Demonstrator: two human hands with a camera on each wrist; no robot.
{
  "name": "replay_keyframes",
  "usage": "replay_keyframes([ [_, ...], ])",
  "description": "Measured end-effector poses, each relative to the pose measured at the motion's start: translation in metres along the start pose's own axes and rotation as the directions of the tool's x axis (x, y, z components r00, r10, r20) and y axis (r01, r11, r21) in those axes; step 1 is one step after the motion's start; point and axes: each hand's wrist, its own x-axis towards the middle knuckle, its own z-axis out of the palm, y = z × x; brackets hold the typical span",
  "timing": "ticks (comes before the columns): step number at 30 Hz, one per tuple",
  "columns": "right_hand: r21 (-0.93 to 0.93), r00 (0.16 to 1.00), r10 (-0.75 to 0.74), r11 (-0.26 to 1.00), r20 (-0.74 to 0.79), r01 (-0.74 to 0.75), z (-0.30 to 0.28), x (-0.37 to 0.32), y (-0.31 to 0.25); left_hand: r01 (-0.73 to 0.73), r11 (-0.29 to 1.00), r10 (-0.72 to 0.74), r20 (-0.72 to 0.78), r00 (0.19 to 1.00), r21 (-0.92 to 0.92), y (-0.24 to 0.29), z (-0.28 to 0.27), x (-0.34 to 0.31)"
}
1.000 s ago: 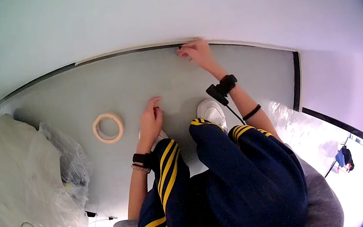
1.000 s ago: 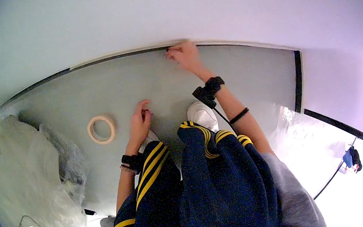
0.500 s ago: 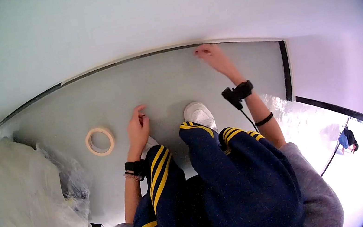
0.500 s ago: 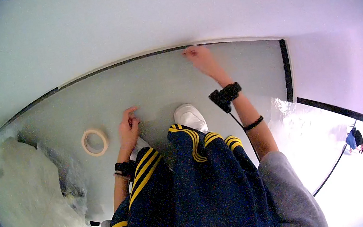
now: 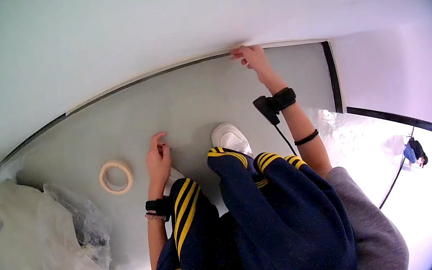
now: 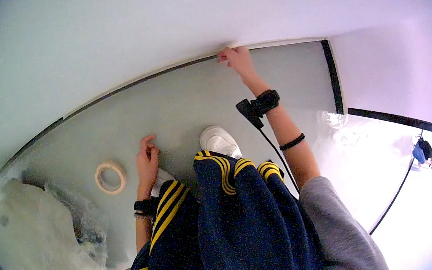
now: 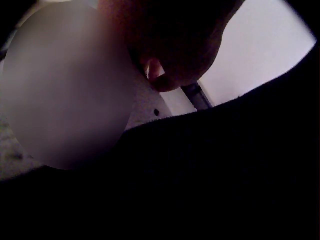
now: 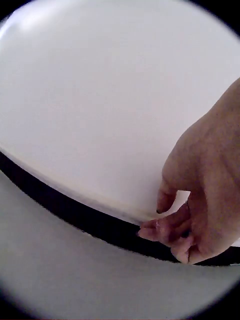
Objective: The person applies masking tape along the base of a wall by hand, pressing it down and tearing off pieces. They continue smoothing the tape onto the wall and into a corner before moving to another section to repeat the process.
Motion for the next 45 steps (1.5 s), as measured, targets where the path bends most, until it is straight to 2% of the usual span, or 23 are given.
replay_keyframes([
  [1,0.047,1.0,0.002,0.999,-0.016,-0.001,-0.008,0.001,0.003,-0.002,1.0,0.002,-0.016,1.0,-0.017,-0.003,0.002,0.0],
  [5,0.013,0.998,0.065,0.998,0.014,-0.065,-0.034,0.009,0.014,-0.014,1.0,0.014,-0.028,1.0,-0.027,-0.008,0.002,0.001],
  [8,0.097,0.998,0.069,0.993,0.009,-0.069,-0.045,0.018,0.027,-0.019,1.0,0.018,-0.03,0.999,-0.008,-0.001,0.0,0.0],
  [11,0.13,0.986,0.145,0.982,-0.076,-0.135,-0.058,0.025,0.034,-0.002,1.0,0.002,-0.019,1.0,-0.02,-0.006,0.0,0.001],
  [13,-0.01,0.981,0.144,0.989,-0.132,-0.146,-0.071,0.034,0.038,-0.016,1.0,0.016,-0.021,1.0,-0.023,-0.005,0.0,0.0],
  [14,-0.008,0.981,0.145,0.989,-0.133,-0.147,-0.077,0.038,0.037,-0.031,0.999,0.03,-0.024,0.999,-0.026,-0.004,0.0,0.001],
  [17,-0.044,0.978,0.184,0.981,-0.099,-0.189,-0.092,0.048,0.033,-0.049,0.999,0.049,-0.029,0.998,-0.005,-0.008,0.001,0.002],
  [19,-0.124,0.978,0.207,0.971,0.027,-0.203,-0.101,0.052,0.028,-0.058,0.998,0.058,-0.039,0.998,0.004,-0.007,0.001,0.003],
  [23,-0.118,0.972,0.215,0.972,0.095,-0.203,-0.107,0.053,0.03,-0.034,0.999,0.034,-0.046,0.998,0.007,-0.006,0.001,0.002],
  [29,0.068,0.971,0.233,0.969,0.05,-0.236,-0.123,0.066,0.054,-0.043,0.999,0.044,-0.059,0.997,0.029,-0.006,0.0,0.002],
  [32,0.118,0.986,0.162,0.979,0.051,-0.167,-0.133,0.066,0.066,-0.073,0.997,0.074,-0.072,0.995,0.025,-0.01,0.0,0.001],
  [34,-0.015,0.978,0.16,0.986,-0.137,-0.163,-0.143,0.076,0.081,-0.07,0.997,0.072,-0.066,0.995,0.029,-0.011,0.0,0.001],
  [35,-0.013,0.977,0.162,0.986,-0.14,-0.166,-0.152,0.084,0.091,-0.07,0.997,0.072,-0.061,0.996,0.033,-0.011,-0.001,0.001],
  [37,-0.263,0.921,0.003,0.958,-0.389,-0.114,-0.186,0.103,0.126,-0.061,0.997,0.064,-0.055,0.996,0.051,0.001,-0.001,0.0],
  [38,-0.257,0.916,0.005,0.959,-0.402,-0.118,-0.201,0.098,0.131,-0.05,0.997,0.054,-0.056,0.997,0.067,0.007,-0.002,0.0],
  [40,-0.319,0.936,0.176,0.907,-0.306,-0.275,-0.23,0.088,0.134,-0.063,0.992,0.067,-0.039,0.997,0.111,0.005,-0.002,0.002],
  [41,-0.31,0.929,0.173,0.909,-0.326,-0.278,-0.242,0.083,0.142,-0.062,0.986,0.067,-0.03,0.997,0.154,0.001,0.0,0.001],
  [43,-0.502,0.961,0.012,0.851,-0.277,-0.155,-0.261,0.079,0.176,-0.126,0.976,0.131,-0.017,0.991,0.18,-0.006,0.002,0.001],
  [45,-0.573,0.942,-0.314,0.797,-0.121,0.191,-0.275,0.065,0.217,-0.189,0.96,0.194,-0.003,0.981,0.205,-0.007,0.0,0.001],
])
